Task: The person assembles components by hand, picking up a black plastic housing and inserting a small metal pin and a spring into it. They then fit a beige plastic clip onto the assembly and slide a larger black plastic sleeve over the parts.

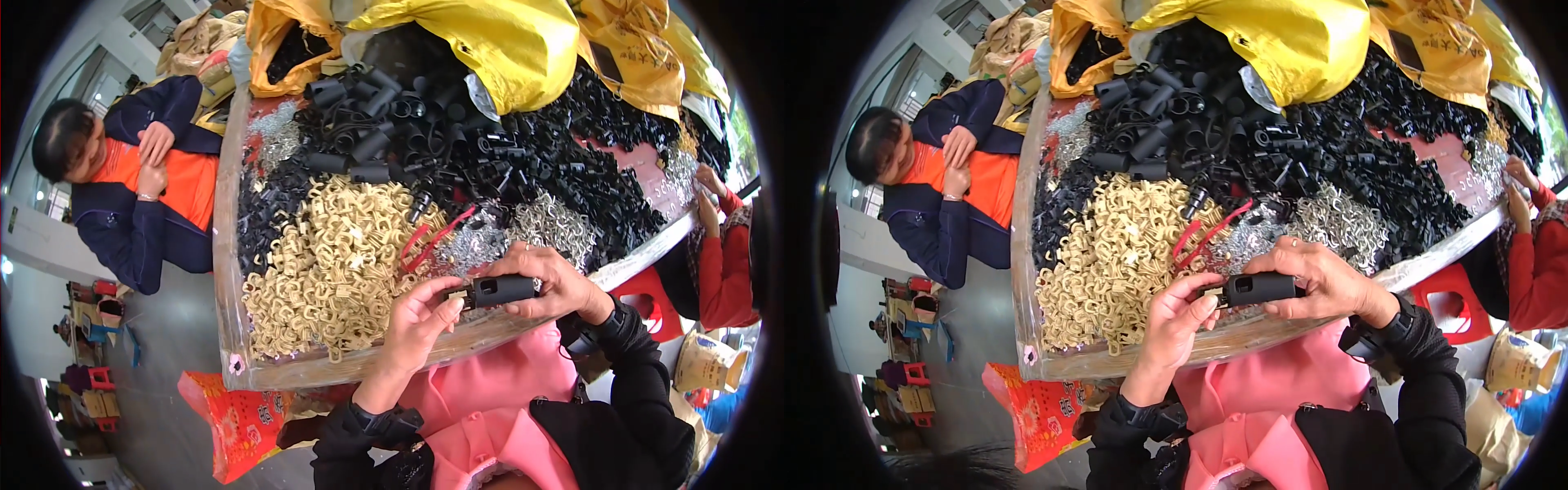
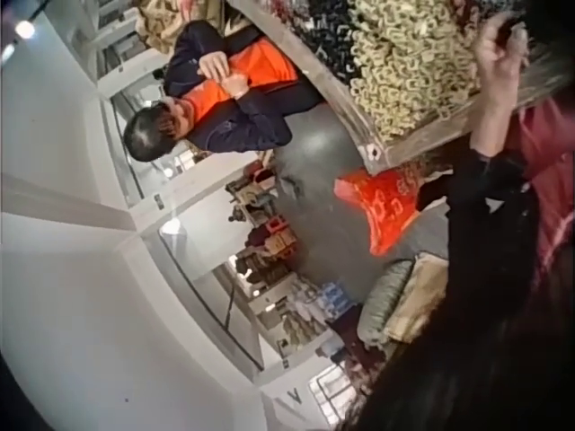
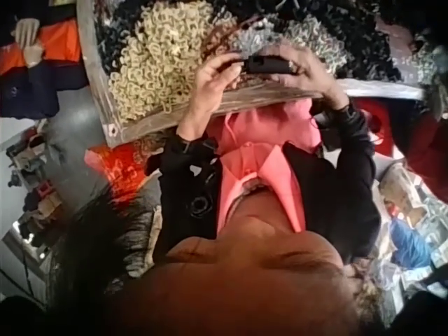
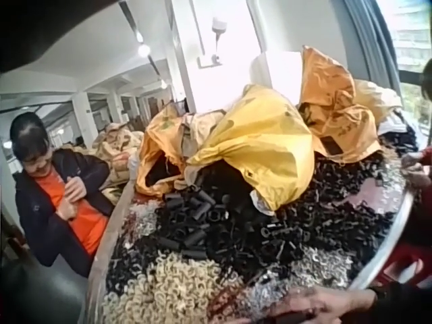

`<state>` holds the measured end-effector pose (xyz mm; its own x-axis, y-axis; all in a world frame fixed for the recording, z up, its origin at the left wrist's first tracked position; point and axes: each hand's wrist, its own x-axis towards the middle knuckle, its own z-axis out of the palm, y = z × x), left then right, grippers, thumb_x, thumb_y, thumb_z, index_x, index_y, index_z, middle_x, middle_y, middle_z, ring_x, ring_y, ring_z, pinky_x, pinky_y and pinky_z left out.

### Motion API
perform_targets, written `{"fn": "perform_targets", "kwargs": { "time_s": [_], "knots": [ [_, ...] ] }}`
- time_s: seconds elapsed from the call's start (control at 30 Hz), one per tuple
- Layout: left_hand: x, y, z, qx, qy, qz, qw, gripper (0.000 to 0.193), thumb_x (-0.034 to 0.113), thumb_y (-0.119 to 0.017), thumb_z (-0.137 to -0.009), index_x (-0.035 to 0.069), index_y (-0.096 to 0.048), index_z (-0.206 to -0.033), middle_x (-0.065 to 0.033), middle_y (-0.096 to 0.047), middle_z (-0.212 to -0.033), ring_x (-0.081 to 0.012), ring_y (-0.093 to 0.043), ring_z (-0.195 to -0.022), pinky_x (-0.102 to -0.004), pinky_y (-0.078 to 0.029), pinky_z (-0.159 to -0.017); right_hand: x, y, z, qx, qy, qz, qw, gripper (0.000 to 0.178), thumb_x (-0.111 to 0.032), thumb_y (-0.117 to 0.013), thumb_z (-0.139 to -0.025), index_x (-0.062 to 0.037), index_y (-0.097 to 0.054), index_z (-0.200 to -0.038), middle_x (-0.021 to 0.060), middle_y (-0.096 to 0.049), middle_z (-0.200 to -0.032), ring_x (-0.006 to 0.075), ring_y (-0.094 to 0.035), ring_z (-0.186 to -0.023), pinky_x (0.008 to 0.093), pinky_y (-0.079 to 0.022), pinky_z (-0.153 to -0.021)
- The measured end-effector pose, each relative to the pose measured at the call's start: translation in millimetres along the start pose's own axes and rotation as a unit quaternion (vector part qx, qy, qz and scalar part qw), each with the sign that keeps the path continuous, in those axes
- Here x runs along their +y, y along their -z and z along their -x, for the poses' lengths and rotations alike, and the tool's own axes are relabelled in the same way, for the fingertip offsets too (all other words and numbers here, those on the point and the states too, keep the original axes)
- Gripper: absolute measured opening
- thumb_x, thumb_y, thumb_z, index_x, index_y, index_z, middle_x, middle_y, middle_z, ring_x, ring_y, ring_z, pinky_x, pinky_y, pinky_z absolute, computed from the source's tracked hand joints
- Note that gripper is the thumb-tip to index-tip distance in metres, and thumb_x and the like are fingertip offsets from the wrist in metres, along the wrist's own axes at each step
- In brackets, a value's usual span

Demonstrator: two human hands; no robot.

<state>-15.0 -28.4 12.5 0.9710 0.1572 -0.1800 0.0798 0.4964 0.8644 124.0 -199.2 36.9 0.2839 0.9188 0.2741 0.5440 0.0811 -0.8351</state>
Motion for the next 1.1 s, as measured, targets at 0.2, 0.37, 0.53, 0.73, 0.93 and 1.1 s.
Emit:
{"fn": "perform_targets", "kwargs": {
  "time_s": [0.2,0.37,0.53,0.73,0.93,1.1],
  "knots": [
    [-4.6,-5.9,-0.9,0.01,0.03,-0.05,0.998,0.029,0.011,-0.059,-0.078,-0.003,-0.052,-0.103,-0.002,-0.055,-0.07,-0.0051,-0.048,-0.059,-0.0178,-0.041,-0.054,-0.6,3.4,8.8,-0.027,0.071,0.134,0.988,0.041,-0.02,-0.069,-0.064,-0.0045,-0.055,-0.1,0.0071,-0.055,-0.088,0.0234,-0.048,-0.074,0.0339,-0.039,-0.068],
    [-7.2,-7.2,1.6,0.022,0.044,-0.09,0.995,0.03,0.012,-0.06,-0.078,-0.003,-0.053,-0.103,-0.0018,-0.056,-0.069,-0.0046,-0.049,-0.059,-0.0177,-0.041,-0.055,-1.9,-2.2,10.4,-0.032,0.083,0.183,0.979,0.041,-0.022,-0.067,-0.066,-0.0043,-0.054,-0.101,0.0071,-0.053,-0.088,0.0249,-0.047,-0.075,0.0346,-0.039,-0.068],
    [-11.5,-5.1,6.1,0.048,0.038,-0.125,0.99,0.031,0.013,-0.06,-0.078,-0.003,-0.053,-0.104,-0.0031,-0.058,-0.071,-0.0046,-0.051,-0.06,-0.018,-0.043,-0.056,5.3,-16.6,8.9,-0.008,0.085,0.205,0.975,0.043,-0.025,-0.064,-0.07,-0.0034,-0.049,-0.105,0.0085,-0.051,-0.088,0.0263,-0.046,-0.075,0.0347,-0.039,-0.068],
    [-14.7,-2.8,7.1,0.058,0.067,-0.103,0.991,0.033,0.014,-0.061,-0.078,-0.003,-0.052,-0.106,-0.0038,-0.059,-0.074,-0.005,-0.052,-0.063,-0.0179,-0.043,-0.057,12.0,-34.2,14.8,0.001,0.056,0.173,0.983,0.047,-0.026,-0.062,-0.072,-0.0006,-0.044,-0.108,0.0108,-0.05,-0.087,0.0274,-0.045,-0.076,0.0356,-0.039,-0.067],
    [-16.3,-3.8,9.5,0.033,-0.037,-0.203,0.978,0.044,0.013,-0.06,-0.078,-0.004,-0.044,-0.116,-0.0092,-0.057,-0.09,-0.0081,-0.054,-0.073,-0.0198,-0.044,-0.063,10.7,-47.2,20.9,0.024,0.019,0.166,0.986,0.052,-0.028,-0.063,-0.071,-0.0004,-0.042,-0.11,0.0119,-0.05,-0.089,0.0278,-0.044,-0.077,0.0367,-0.038,-0.069],
    [-22.7,4.9,8.1,-0.007,-0.055,-0.249,0.967,0.056,0.011,-0.06,-0.078,-0.005,-0.031,-0.124,-0.0132,-0.051,-0.104,-0.0124,-0.053,-0.086,-0.0233,-0.044,-0.072,-1.0,-30.2,10.7,-0.025,0.06,0.163,0.985,0.068,-0.033,-0.066,-0.067,0.0006,-0.036,-0.119,0.0162,-0.047,-0.101,0.0306,-0.045,-0.09,0.0389,-0.036,-0.076]
  ]
}}
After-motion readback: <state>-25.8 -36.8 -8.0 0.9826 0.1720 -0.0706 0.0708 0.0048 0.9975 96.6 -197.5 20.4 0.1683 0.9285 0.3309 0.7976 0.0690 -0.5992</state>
